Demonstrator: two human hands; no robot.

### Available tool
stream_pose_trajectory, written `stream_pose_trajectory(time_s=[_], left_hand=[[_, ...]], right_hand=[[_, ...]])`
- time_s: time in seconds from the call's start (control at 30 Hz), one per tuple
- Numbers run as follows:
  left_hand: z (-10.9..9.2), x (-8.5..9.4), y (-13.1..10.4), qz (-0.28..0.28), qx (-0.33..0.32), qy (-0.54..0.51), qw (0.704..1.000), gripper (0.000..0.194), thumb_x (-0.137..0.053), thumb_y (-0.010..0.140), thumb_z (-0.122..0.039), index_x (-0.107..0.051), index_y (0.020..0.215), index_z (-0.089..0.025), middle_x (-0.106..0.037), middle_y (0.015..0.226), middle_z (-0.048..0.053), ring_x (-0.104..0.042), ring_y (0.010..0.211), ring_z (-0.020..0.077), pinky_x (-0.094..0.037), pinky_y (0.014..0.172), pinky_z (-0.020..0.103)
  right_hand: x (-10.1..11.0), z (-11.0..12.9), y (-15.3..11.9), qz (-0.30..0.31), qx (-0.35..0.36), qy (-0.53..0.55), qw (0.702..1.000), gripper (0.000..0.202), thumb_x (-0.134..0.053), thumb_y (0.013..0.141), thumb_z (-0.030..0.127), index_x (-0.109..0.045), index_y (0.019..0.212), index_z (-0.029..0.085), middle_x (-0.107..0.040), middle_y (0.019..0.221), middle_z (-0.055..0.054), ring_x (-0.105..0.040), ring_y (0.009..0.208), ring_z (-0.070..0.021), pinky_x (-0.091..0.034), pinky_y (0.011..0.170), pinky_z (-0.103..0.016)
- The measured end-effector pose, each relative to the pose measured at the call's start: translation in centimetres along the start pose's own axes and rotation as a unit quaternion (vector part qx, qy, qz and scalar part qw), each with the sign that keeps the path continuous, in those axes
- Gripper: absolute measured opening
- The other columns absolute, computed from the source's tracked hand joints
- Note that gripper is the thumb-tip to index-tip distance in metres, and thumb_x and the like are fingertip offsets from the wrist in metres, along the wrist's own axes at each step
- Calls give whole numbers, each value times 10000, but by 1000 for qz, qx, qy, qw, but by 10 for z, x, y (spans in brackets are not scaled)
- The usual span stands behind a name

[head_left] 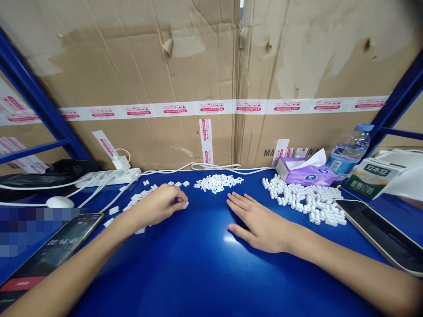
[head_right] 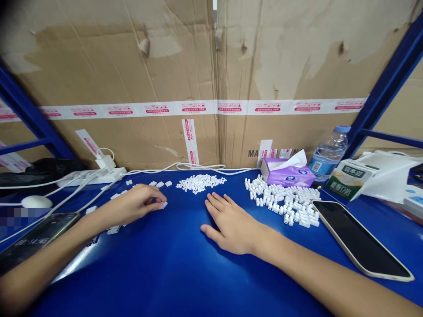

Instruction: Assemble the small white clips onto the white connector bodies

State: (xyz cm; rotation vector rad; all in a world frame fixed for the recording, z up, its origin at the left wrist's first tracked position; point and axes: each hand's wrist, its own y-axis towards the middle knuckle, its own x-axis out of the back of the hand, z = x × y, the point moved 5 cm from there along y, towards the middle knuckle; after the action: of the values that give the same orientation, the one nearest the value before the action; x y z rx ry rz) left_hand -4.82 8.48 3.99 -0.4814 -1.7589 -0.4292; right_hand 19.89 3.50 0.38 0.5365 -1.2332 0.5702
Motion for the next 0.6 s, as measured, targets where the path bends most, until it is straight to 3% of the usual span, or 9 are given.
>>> stream_pose_trajectory(time_s=[0.1,0.27,0.43,0.6], left_hand=[[-32,-16,3,-69,-44,-43,996,248,-557,976,-305,-783,985,-204,-738,903,59,-656,784,193,-470,731,299],[-72,-42,4,-116,-56,-102,986,240,-571,995,-329,-750,1113,-221,-697,970,43,-629,766,174,-490,725,308],[-65,-39,7,-129,-13,-162,978,334,-672,919,-366,-708,1211,-207,-668,909,22,-571,640,145,-493,656,303],[-64,-35,7,-118,-22,-143,982,202,-633,934,-293,-786,1042,-219,-628,787,15,-575,677,162,-461,672,304]], right_hand=[[0,1,1,-6,2,1,1000,752,-393,1031,555,-324,1581,47,-233,1651,-201,-193,1547,-329,-172,1270,-533],[-1,1,1,-9,1,-12,1000,745,-410,1027,538,-327,1578,43,-244,1645,-210,-204,1545,-328,-187,1264,-541],[0,1,1,-15,7,-9,1000,741,-420,1024,540,-342,1575,51,-256,1641,-206,-219,1542,-325,-203,1261,-537],[0,1,1,-8,3,-17,1000,751,-392,1029,559,-334,1578,50,-250,1645,-203,-212,1543,-325,-192,1266,-526]])
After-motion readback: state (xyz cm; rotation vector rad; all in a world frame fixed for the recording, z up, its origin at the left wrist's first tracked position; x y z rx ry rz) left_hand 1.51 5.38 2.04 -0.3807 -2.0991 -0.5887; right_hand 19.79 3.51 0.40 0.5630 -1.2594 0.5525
